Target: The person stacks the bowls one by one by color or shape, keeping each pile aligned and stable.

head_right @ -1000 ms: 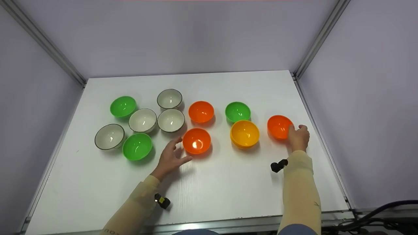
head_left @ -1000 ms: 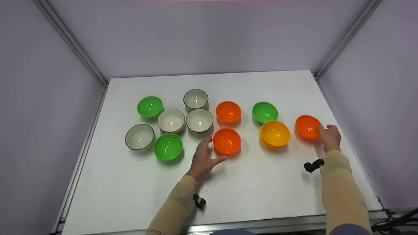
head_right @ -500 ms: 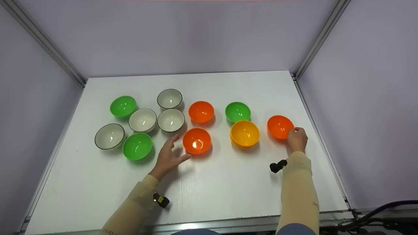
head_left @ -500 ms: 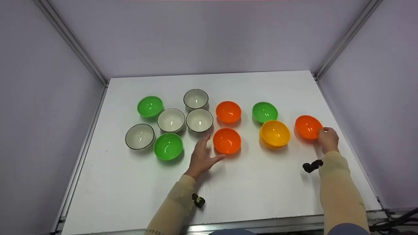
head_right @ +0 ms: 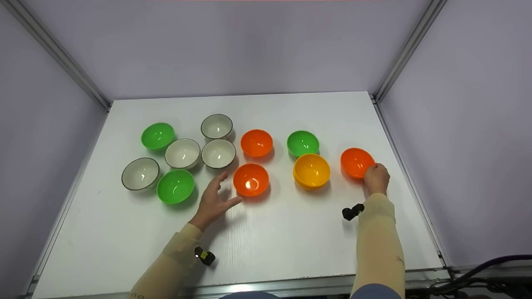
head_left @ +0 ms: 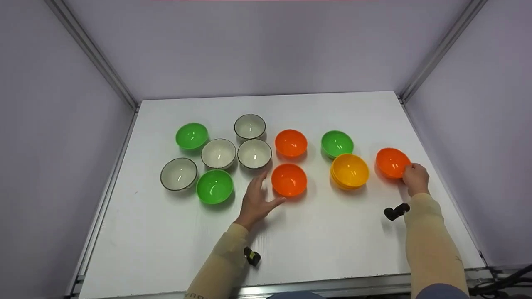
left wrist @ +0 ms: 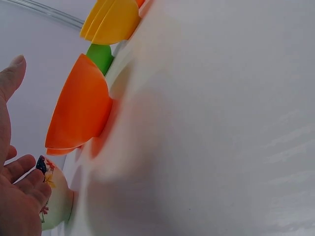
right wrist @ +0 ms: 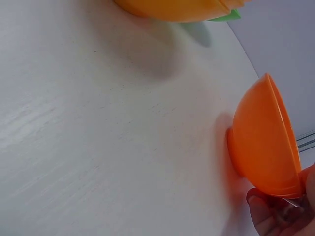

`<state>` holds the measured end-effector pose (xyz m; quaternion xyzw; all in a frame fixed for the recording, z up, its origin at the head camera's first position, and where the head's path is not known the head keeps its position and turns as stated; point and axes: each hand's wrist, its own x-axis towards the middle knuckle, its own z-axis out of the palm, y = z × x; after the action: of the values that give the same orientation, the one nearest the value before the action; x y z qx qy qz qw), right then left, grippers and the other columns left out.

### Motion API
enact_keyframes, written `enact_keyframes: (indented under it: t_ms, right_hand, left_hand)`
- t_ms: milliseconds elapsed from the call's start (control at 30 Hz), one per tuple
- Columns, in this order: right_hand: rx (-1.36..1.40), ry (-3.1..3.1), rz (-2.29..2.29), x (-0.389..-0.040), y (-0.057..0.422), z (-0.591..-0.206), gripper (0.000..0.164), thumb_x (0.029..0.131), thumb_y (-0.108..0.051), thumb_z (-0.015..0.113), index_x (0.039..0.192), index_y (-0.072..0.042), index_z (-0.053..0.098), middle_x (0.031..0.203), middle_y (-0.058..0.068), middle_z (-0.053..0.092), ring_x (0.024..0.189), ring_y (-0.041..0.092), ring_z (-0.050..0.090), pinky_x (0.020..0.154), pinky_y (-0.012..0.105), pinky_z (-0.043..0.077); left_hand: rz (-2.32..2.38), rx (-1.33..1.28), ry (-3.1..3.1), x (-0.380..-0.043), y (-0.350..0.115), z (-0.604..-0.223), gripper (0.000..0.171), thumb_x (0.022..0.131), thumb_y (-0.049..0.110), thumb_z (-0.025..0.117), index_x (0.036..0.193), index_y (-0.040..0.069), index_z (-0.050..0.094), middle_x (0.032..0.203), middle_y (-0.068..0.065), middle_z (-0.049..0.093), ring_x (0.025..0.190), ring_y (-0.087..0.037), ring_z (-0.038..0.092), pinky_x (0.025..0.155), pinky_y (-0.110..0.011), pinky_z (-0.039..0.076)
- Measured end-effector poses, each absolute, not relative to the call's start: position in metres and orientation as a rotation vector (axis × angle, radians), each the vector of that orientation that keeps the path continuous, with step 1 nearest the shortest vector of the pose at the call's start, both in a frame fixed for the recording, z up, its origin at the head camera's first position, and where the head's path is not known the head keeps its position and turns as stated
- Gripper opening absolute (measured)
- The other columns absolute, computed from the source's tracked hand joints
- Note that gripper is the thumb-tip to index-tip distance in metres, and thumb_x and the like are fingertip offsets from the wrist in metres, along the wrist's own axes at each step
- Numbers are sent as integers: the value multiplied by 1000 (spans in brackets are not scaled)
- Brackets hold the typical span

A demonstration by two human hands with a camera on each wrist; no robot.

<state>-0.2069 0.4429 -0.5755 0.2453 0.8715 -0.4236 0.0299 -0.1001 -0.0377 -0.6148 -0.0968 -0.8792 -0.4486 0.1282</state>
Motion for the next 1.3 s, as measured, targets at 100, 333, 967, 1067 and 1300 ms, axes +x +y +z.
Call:
enact_keyframes:
  t_ms: [100,333,967,1067,1300]
  right_hand:
    - [761,2693,-1308,-208,443,-575,50,93,-20,23,132,8,38,129,24,41,110,30,40,84,31,38]
    - [803,2602,-1456,-211,443,-569,50,93,-21,24,135,5,36,129,21,40,78,16,56,74,30,51]
    - [488,2591,-1818,-211,372,-495,45,97,-32,35,128,-1,42,113,10,47,82,15,58,67,23,53]
    - [375,2616,-1834,-207,351,-487,43,97,-34,38,125,-2,46,107,11,50,80,16,58,64,23,53]
    - [184,2629,-1757,-193,307,-480,43,96,-37,39,123,-5,48,104,13,54,84,22,57,68,27,53]
  left_hand:
    - [-1302,-286,-2550,-99,-37,-614,95,65,47,78,138,4,34,129,-10,45,119,-24,42,97,-41,37]
    - [-1301,-280,-2544,-98,-37,-613,95,65,49,78,136,3,35,129,-9,46,119,-24,41,97,-41,37]
    - [-1258,-310,-2487,-98,-30,-598,97,64,56,75,136,2,37,131,-8,44,122,-22,39,100,-39,34]
    - [-1266,-330,-2469,-97,-28,-591,97,63,50,78,136,3,36,133,-7,43,123,-21,38,100,-40,33]
    - [-1267,-354,-2427,-95,-23,-578,96,62,44,81,136,5,36,135,-5,41,124,-19,37,101,-38,33]
